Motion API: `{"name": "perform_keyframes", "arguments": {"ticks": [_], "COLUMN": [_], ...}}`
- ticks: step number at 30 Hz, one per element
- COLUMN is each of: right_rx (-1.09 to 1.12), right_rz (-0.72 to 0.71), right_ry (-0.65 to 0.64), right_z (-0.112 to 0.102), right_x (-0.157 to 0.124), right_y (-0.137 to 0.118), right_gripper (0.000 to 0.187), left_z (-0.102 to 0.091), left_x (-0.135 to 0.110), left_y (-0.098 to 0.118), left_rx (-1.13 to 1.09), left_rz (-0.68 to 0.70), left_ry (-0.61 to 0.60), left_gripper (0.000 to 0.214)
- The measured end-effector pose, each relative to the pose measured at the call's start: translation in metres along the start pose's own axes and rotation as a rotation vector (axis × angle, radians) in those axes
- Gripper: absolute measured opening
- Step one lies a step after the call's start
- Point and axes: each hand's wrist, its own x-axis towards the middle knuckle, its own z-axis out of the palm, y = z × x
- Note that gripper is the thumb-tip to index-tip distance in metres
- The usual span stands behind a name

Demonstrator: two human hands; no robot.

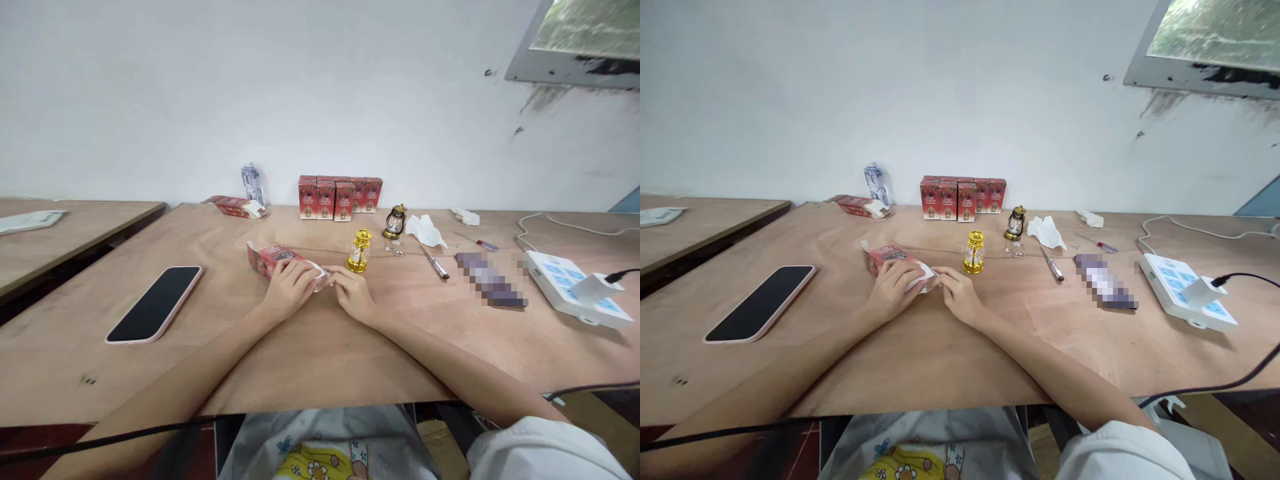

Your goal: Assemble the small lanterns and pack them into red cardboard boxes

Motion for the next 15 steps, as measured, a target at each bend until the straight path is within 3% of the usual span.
{"name": "perform_keyframes", "arguments": {"ticks": [3,8,15], "right_rx": [0.032,0.048,0.056], "right_rz": [0.014,0.017,-0.018], "right_ry": [-0.003,-0.117,-0.156], "right_z": [0.0012,0.0038,0.0045], "right_x": [0.0008,0.0016,0.0006], "right_y": [0.0017,0.0040,0.0057], "right_gripper": [0.039,0.049,0.043], "left_z": [-0.0007,-0.0017,-0.0023], "left_x": [0.0006,-0.0011,0.0005], "left_y": [-0.0001,-0.0017,-0.0025], "left_rx": [-0.003,0.007,-0.022], "left_rz": [0.005,0.044,0.100], "left_ry": [0.005,-0.018,-0.026], "left_gripper": [0.005,0.006,0.003]}}
